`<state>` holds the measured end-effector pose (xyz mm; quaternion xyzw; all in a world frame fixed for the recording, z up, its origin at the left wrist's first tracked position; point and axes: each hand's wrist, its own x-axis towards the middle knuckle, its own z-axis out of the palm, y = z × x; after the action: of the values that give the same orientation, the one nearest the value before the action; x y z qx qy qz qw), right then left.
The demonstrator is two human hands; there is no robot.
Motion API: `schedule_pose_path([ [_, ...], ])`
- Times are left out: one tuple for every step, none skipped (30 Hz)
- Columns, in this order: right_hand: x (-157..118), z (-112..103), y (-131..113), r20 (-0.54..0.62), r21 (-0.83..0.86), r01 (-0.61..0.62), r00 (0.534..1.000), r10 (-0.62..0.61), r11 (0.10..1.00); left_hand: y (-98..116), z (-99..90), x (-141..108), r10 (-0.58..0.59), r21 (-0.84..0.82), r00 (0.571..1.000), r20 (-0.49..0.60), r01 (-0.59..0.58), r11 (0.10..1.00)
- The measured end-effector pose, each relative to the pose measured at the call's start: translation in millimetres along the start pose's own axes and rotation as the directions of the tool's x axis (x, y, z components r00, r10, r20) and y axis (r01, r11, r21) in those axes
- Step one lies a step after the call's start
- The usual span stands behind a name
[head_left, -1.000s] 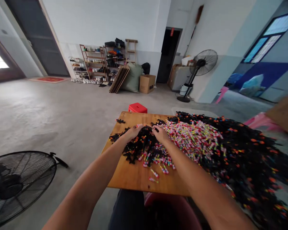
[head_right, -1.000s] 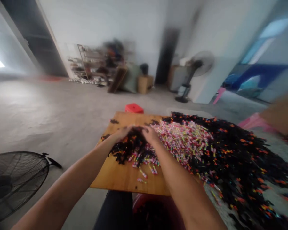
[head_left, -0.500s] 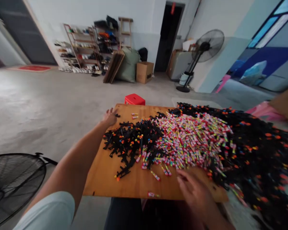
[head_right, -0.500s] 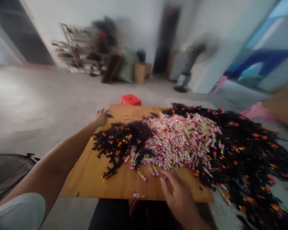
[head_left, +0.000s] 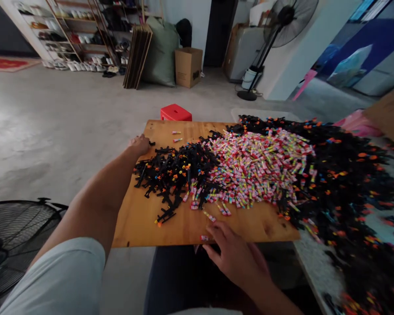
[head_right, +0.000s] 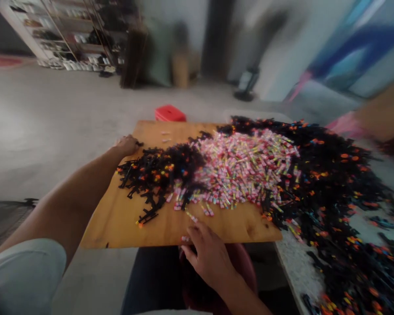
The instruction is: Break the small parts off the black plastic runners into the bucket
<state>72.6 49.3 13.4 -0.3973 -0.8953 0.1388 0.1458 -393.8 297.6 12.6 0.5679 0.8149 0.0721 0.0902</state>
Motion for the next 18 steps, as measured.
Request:
schedule_pose_path([
  [-1.8,3.0,-1.8,0.001,-0.016,0.018,1.000,-0.018,1.000,0.7,-1.8,-3.6,-0.017,-0.006,1.000,0.012,0.017,1.000],
  [-4.2,6.8,-2.0,0.002,-0.030,0.034,0.999,-0.034,0.999,1.1,-3.3,-8.0,-0.028,-0.014,1.000,0.013,0.028,0.999],
  [-6.5,10.9,-1.1,0.003,-0.037,0.049,0.999,-0.049,0.998,1.2,-4.3,-13.5,-0.040,-0.023,0.999,0.008,0.040,0.999],
  [-8.2,14.9,0.6,-0.001,-0.035,0.062,0.998,-0.063,0.997,0.9,-4.9,-19.9,-0.050,-0.035,0.999,-0.003,0.050,0.998],
  [-9.2,18.1,2.7,-0.006,-0.022,0.072,0.997,-0.072,0.997,0.3,-5.5,-27.4,-0.058,-0.051,0.998,-0.022,0.057,0.997],
  [-9.6,20.2,4.8,-0.015,0.002,0.075,0.997,-0.075,0.997,-0.6,-6.3,-35.6,-0.067,-0.070,0.997,-0.047,0.064,0.995],
  [-9.6,20.9,6.5,-0.028,0.037,0.070,0.997,-0.069,0.997,-1.8,-7.8,-44.5,-0.074,-0.094,0.994,-0.076,0.067,0.993],
  [-9.8,20.1,7.7,-0.038,0.079,0.054,0.998,-0.051,0.995,-3.0,-10.1,-53.8,-0.080,-0.122,0.991,-0.107,0.067,0.990],
  [-10.6,18.2,8.4,-0.045,0.130,0.027,0.999,-0.022,0.991,-4.3,-13.7,-63.3,-0.089,-0.154,0.986,-0.137,0.068,0.986],
  [-12.4,15.5,8.7,-0.041,0.186,-0.013,0.999,0.021,0.982,-5.5,-18.6,-73.0,-0.102,-0.190,0.981,-0.166,0.070,0.979],
  [-15.3,12.5,8.7,-0.034,0.245,-0.066,0.997,0.076,0.967,-6.3,-24.7,-83.1,-0.118,-0.230,0.974,-0.193,0.072,0.971],
  [-19.1,9.6,8.3,-0.029,0.306,-0.125,0.990,0.141,0.944,-6.3,-31.6,-94.0,-0.139,-0.272,0.966,-0.220,0.076,0.959],
  [-23.8,6.9,7.6,-0.030,0.369,-0.185,0.977,0.210,0.911,-5.2,-38.7,-106.5,-0.160,-0.313,0.956,-0.246,0.078,0.947],
  [-28.7,4.4,6.5,-0.039,0.435,-0.235,0.960,0.279,0.869,-2.6,-45.1,-121.2,-0.177,-0.342,0.946,-0.272,0.077,0.937],
  [-33.6,1.8,4.7,-0.053,0.505,-0.269,0.939,0.340,0.820,2.1,-50.0,-139.0,-0.185,-0.395,0.939,-0.291,0.058,0.917],
  [-38.1,-1.4,2.1,-0.063,0.576,-0.285,0.919,0.390,0.766,9.1,-52.4,-160.1,-0.185,-0.458,0.937,-0.295,0.032,0.888],
  [-41.9,-5.5,-1.3,-0.062,0.645,-0.287,0.904,0.423,0.708,18.7,-51.7,-184.5,-0.159,-0.534,0.945,-0.286,-0.019,0.846],
  [-45.1,-10.9,-5.6,-0.052,0.706,-0.279,0.896,0.440,0.651,30.9,-47.8,-211.9,-0.112,-0.749,0.966,-0.231,-0.104,0.655],
])
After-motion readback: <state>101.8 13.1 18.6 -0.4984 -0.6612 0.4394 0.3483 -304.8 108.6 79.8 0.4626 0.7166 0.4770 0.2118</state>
